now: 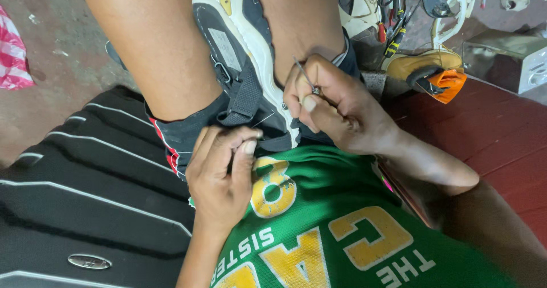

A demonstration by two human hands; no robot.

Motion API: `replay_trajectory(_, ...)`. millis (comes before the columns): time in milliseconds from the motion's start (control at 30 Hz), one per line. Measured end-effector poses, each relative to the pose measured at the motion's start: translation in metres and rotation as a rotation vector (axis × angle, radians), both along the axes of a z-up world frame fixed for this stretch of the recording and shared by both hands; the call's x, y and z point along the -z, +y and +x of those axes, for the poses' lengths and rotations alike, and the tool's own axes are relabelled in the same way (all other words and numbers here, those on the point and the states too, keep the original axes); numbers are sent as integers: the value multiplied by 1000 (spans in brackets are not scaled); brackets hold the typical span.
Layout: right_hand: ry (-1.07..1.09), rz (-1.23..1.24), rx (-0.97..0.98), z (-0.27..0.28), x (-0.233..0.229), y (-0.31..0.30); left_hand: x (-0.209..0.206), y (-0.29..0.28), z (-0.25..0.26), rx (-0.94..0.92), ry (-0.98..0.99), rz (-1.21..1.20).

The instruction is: The person is repairing a black and white sneaker by hand-sewing the upper part near the ankle. They use a needle and white thread to stitch the material, then use pliers to pull the thread tight and a lighter to melt the thread end for a secure finish.

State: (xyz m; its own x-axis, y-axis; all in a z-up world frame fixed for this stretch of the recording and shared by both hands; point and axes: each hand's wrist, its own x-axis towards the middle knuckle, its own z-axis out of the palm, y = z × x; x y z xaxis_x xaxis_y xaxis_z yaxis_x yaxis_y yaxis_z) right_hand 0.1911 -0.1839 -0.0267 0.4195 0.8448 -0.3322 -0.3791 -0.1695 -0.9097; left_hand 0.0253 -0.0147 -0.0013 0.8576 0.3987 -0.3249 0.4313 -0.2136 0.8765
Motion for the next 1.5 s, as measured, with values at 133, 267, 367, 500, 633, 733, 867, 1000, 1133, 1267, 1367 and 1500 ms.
replay_trajectory(133, -41, 43, 47, -10, 3, -3, -2, -3, 14, 103, -80, 416)
replay_trajectory(267, -43, -21, 37, -11, 4, -5, 1, -1, 21, 112, -7, 479)
replay_trajectory(367, -98, -5, 34, -12, 5, -5, 7, 1, 25, 125, -9, 468)
replay_trajectory(500, -328, -5, -10, -18, 6, -5, 16, 3, 28, 110, -38, 377)
replay_trajectory(633, -502, -50, -24, -27, 11, -1, 21, 7, 27, 110, -65, 275)
replay_trajectory(733, -720, -38, -35, -30, 19, 4, 23, 9, 24, 110, -78, 207)
replay_trajectory(867, -746, -59, -86, -28, 21, 3, 28, 11, 19, 124, -105, 160)
replay_trajectory(1000, -741, -73, -117, -30, 22, 3, 31, 14, 11, 115, -109, 93)
replay_trajectory(1133, -620, -83, -102, -29, 22, 3, 32, 16, 9, 108, -117, 61)
replay_trajectory(1267, -393, -52, -20, -22, 18, -3, 30, 14, 10, 84, -100, 143)
replay_trajectory(1367, -307, 37, 15, -20, 15, -7, 26, 14, 10, 60, -76, 152)
replay_trajectory(1500, -78, 92, 113, -14, 17, -14, 17, 10, 16, -78, -88, 125)
